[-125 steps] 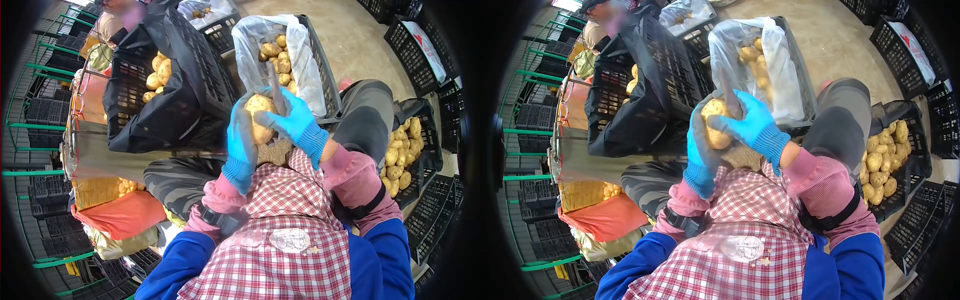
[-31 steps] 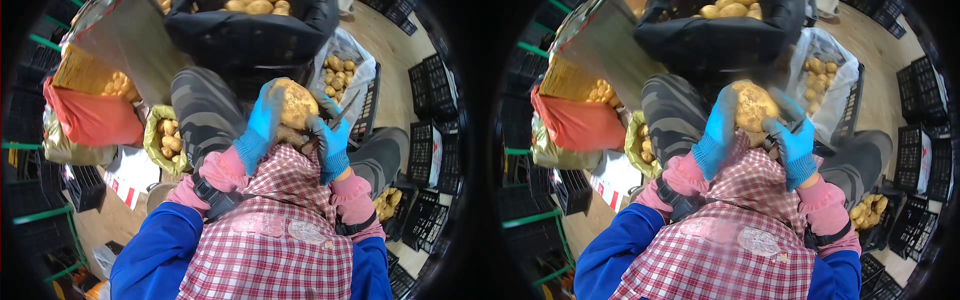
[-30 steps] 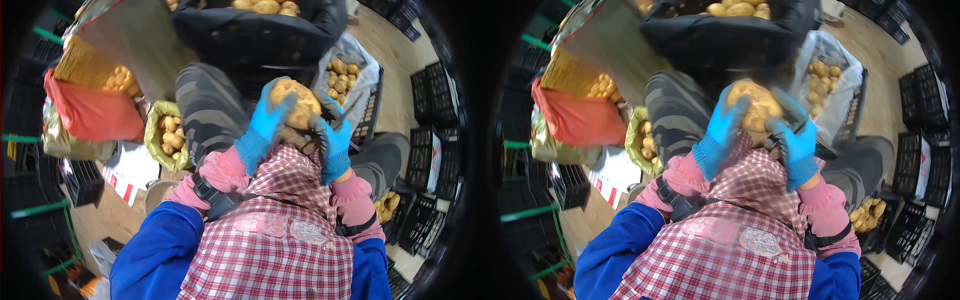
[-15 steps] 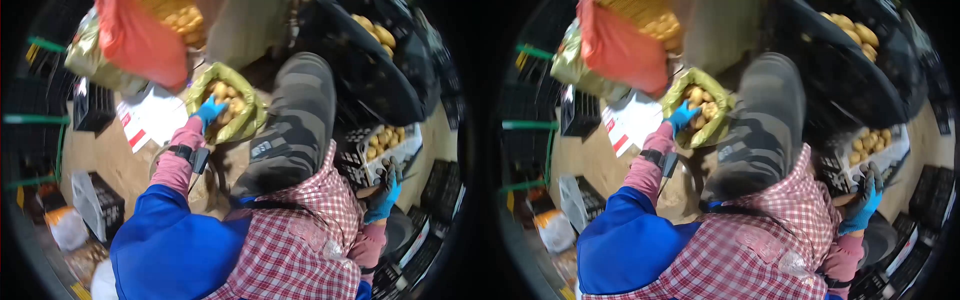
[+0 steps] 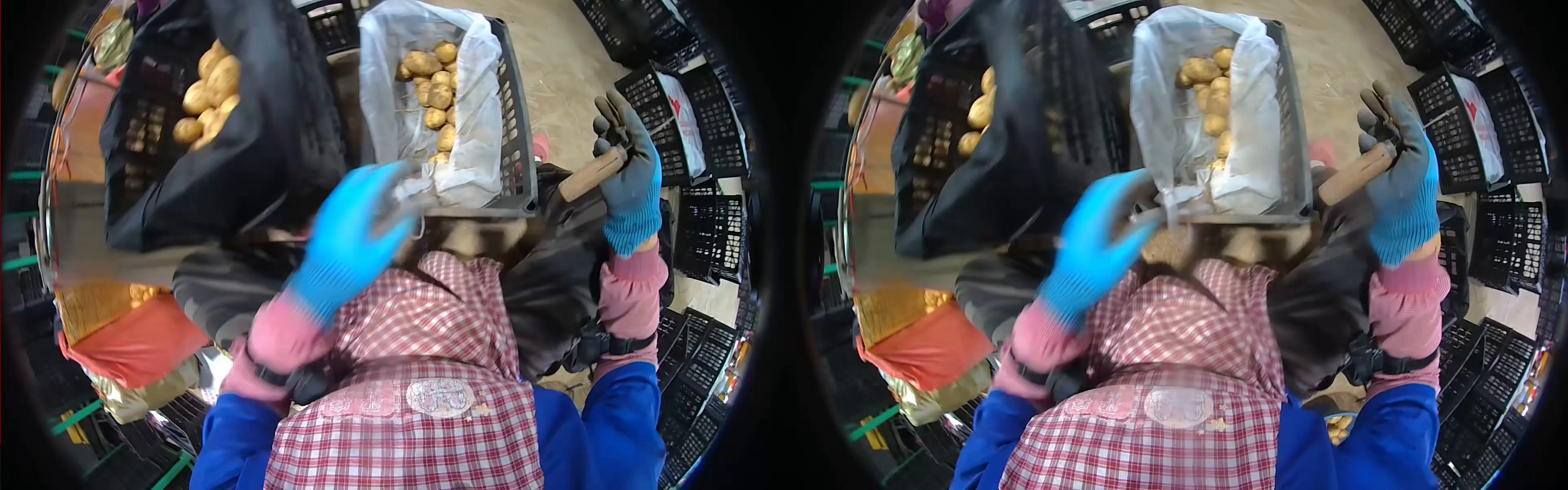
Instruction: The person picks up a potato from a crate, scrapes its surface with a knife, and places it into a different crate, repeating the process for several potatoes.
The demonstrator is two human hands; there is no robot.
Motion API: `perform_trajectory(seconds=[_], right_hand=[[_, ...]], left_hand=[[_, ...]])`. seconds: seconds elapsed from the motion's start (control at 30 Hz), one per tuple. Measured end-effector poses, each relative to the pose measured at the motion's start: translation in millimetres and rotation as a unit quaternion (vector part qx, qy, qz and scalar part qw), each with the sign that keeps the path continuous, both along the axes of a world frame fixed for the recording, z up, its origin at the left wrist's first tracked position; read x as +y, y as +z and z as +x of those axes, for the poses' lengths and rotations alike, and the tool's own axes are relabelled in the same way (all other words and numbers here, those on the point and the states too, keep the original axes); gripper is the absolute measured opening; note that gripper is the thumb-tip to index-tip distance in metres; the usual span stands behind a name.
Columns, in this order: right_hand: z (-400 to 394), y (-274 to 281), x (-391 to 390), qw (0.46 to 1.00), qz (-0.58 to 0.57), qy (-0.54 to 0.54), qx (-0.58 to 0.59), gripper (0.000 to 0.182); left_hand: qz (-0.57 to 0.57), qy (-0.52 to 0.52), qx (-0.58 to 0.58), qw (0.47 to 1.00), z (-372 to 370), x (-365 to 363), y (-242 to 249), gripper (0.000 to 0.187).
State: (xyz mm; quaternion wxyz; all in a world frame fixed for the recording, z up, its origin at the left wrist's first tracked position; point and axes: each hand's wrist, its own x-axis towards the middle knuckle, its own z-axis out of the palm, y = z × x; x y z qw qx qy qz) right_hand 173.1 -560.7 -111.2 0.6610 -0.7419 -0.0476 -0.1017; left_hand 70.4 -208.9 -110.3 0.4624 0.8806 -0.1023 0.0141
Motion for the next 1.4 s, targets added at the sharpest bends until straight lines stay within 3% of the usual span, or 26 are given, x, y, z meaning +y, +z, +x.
perform_trajectory(seconds=[0.03, 0.07, 0.1, 0.13, 0.23, 0.37, 0.4, 0.47, 0.5, 0.53, 0.57, 0.6, 0.67, 0.77, 0.8, 0.87, 0.93, 0.97, 1.0, 1.1, 1.13, 1.17, 1.2, 1.3, 1.4], right_hand=[[1.3, 7.5, 0.3, 0.997, 0.044, -0.019, 0.056, 0.043], [3.1, 7.1, -0.1, 0.983, 0.146, -0.023, 0.111, 0.044], [5.1, 6.7, -0.4, 0.955, 0.248, -0.038, 0.160, 0.045], [-0.3, 10.5, 6.3, 0.952, 0.244, -0.057, 0.174, 0.043], [-3.5, 36.4, 14.0, 0.923, 0.285, -0.067, 0.249, 0.040], [5.3, 31.2, 6.8, 0.917, 0.267, -0.075, 0.285, 0.041], [4.8, 29.9, 8.1, 0.915, 0.275, -0.071, 0.286, 0.039], [4.9, 26.4, 6.8, 0.911, 0.286, -0.051, 0.292, 0.036], [5.9, 30.8, 9.1, 0.911, 0.274, -0.037, 0.307, 0.034], [6.8, 35.1, 11.4, 0.909, 0.261, -0.023, 0.323, 0.032], [7.5, 39.5, 13.8, 0.908, 0.248, -0.008, 0.337, 0.031], [4.9, 41.6, 16.9, 0.901, 0.248, 0.003, 0.355, 0.030], [-4.1, 45.4, 25.3, 0.904, 0.224, 0.041, 0.363, 0.031], [-18.9, 28.2, 41.2, 0.925, 0.183, 0.142, 0.301, 0.032], [-21.6, 15.0, 47.0, 0.954, 0.094, 0.157, 0.236, 0.030], [-23.1, -11.4, 64.9, 0.982, -0.085, 0.144, 0.091, 0.028], [-34.8, -16.2, 82.0, 0.967, -0.230, 0.092, -0.053, 0.034], [-42.5, -11.9, 89.2, 0.953, -0.278, 0.097, -0.065, 0.038], [-49.9, -8.2, 95.5, 0.937, -0.325, 0.100, -0.076, 0.043], [-71.2, -7.9, 115.4, 0.902, -0.413, 0.110, -0.063, 0.058], [-79.5, -10.1, 122.0, 0.897, -0.424, 0.109, -0.063, 0.058], [-86.1, -10.4, 127.6, 0.892, -0.434, 0.108, -0.064, 0.059], [-90.6, -9.2, 132.2, 0.895, -0.430, 0.104, -0.051, 0.061], [-99.7, -10.8, 137.7, 0.907, -0.408, 0.096, -0.030, 0.059], [-104.1, -15.4, 140.3, 0.909, -0.402, 0.094, -0.052, 0.055]], left_hand=[[0.016, -0.057, 0.011, 0.998, 49.0, -26.6, -47.6, 0.043], [-0.003, -0.064, 0.115, 0.991, 100.3, -50.4, -94.0, 0.046], [0.059, 0.012, 0.058, 0.996, 149.7, -68.8, -164.0, 0.048], [0.163, 0.064, 0.096, 0.980, 190.5, -82.8, -189.1, 0.050], [0.263, 0.154, 0.193, 0.933, 284.9, -106.0, -266.0, 0.077], [0.343, 0.115, 0.177, 0.915, 346.3, -117.0, -342.4, 0.066], [0.323, 0.150, 0.145, 0.923, 351.2, -109.9, -356.2, 0.054], [-0.012, 0.186, 0.170, 0.968, 350.6, -103.7, -366.4, 0.049], [-0.184, 0.199, 0.169, 0.948, 347.7, -96.3, -361.1, 0.046], [-0.341, 0.233, 0.229, 0.882, 327.9, -101.4, -315.5, 0.044], [-0.477, 0.177, 0.219, 0.833, 315.8, -99.4, -284.3, 0.035], [-0.679, 0.103, 0.261, 0.678, 306.1, -96.2, -262.1, 0.029], [-0.731, 0.012, 0.248, 0.636, 255.7, -90.2, -193.8, 0.039], [-0.687, 0.028, 0.228, 0.689, 163.1, -84.8, -109.5, 0.037], [-0.614, 0.014, 0.176, 0.770, 134.2, -86.8, -86.7, 0.035], [-0.567, -0.034, 0.165, 0.807, 100.7, -74.1, -60.3, 0.034], [-0.492, -0.044, 0.147, 0.857, 69.9, -65.9, -32.4, 0.042], [-0.440, -0.028, 0.139, 0.887, 55.3, -63.6, -19.3, 0.048], [-0.215, -0.023, -0.002, 0.976, 41.5, -59.8, -9.9, 0.044], [-0.182, 0.006, -0.142, 0.973, 14.1, -53.9, -16.0, 0.042], [-0.348, 0.005, -0.017, 0.937, 5.6, -51.1, -21.4, 0.037], [-0.510, 0.039, 0.092, 0.854, -2.7, -48.4, -26.7, 0.037], [-0.593, 0.023, 0.115, 0.797, -10.7, -45.3, -28.0, 0.040], [-0.653, -0.012, 0.186, 0.734, -16.0, -30.3, -34.8, 0.047], [-0.605, -0.046, 0.140, 0.782, -22.7, -24.0, -37.4, 0.070]])
